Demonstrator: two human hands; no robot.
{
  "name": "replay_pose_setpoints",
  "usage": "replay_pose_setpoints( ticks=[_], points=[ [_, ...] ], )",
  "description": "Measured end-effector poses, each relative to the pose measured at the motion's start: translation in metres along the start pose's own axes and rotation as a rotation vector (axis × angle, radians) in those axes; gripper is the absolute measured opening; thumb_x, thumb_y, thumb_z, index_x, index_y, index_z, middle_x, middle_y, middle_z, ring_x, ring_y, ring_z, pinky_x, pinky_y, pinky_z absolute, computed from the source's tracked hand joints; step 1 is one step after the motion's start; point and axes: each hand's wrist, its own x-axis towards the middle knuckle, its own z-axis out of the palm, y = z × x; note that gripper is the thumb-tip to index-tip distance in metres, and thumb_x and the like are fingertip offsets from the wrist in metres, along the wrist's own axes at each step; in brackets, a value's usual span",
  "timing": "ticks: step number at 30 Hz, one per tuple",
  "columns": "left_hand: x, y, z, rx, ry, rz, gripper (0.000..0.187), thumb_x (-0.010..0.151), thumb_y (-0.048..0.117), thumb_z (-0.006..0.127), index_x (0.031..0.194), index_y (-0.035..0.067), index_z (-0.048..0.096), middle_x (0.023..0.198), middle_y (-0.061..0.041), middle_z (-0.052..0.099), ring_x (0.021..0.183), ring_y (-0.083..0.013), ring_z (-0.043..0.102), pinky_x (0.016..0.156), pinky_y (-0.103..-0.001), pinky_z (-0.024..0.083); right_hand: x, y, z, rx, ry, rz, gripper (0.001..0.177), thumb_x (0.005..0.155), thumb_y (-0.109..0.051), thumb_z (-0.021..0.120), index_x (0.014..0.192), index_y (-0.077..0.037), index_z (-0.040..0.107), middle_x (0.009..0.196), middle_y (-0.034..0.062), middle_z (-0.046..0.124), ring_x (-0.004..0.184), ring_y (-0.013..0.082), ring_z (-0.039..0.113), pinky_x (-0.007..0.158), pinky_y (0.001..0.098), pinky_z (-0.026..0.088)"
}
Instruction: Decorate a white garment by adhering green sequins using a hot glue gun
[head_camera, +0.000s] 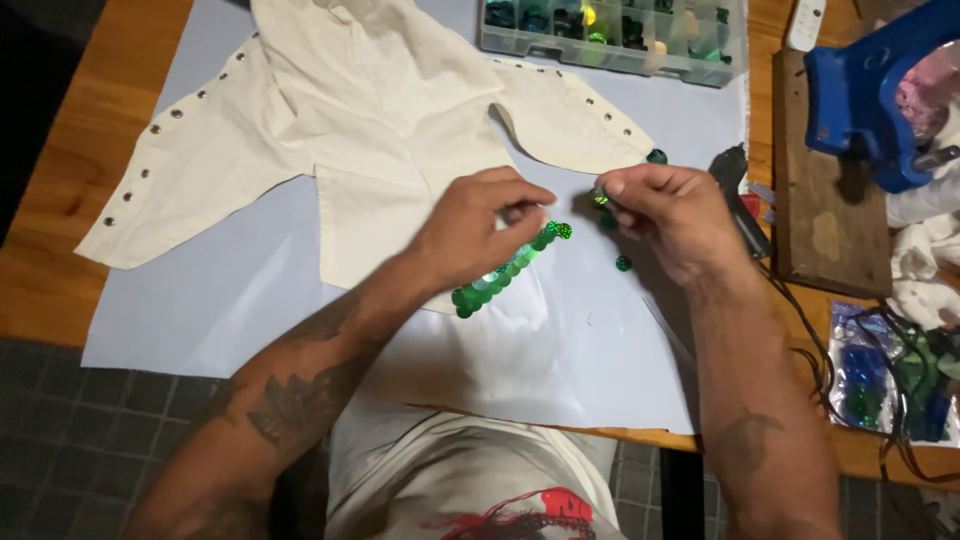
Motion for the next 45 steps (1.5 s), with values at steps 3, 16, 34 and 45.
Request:
replay_pose_setpoints(
  ticks=[3,16,34,45],
  points=[
    [0.008,0.021,0.006,-0.094,0.002,-0.109,0.013,0.088,0.011,0.077,0.1,0.009,0.079,0.08,-0.006,0.072,0.072,-0.0143,0.068,0.069,-0.029,0.057,-0.01,0.001,0.023,0.035,0.007,0.011,0.013,0.089,-0.008,0.079,0.096,0.002,0.075,0.074,0.0132,0.07,0.057,0.0124,0.06,0.049,0.0216,0.045],
    [0.009,0.023,0.011,-0.264,0.026,-0.422,0.008,0.088,0.014,0.075,0.091,0.008,0.079,0.074,0.0,0.069,0.07,-0.003,0.059,0.066,-0.021,0.053,-0.022,-0.008,0.032,-0.037,-0.041,0.013,0.011,0.086,-0.001,0.076,0.095,0.005,0.072,0.071,0.0136,0.07,0.058,0.0177,0.069,0.049,0.0225,0.048],
    [0.011,0.029,0.007,-0.383,-0.031,-0.449,0.011,0.086,0.011,0.075,0.095,0.005,0.077,0.075,0.0,0.068,0.07,-0.0024,0.058,0.066,-0.02,0.053,-0.021,0.012,0.025,0.042,0.004,0.014,0.014,0.084,-0.007,0.081,0.096,0.0,0.078,0.084,0.0106,0.072,0.076,0.0163,0.061,0.067,0.0255,0.049],
    [0.007,0.024,0.006,-0.269,0.005,-0.368,0.006,0.088,0.008,0.073,0.087,0.004,0.077,0.072,-0.001,0.064,0.067,-0.0032,0.055,0.061,-0.02,0.05,-0.029,-0.013,0.039,-0.329,-0.024,-0.248,0.009,0.084,-0.006,0.085,0.089,-0.004,0.078,0.096,0.0074,0.073,0.083,0.012,0.06,0.074,0.0239,0.047]
  ],
)
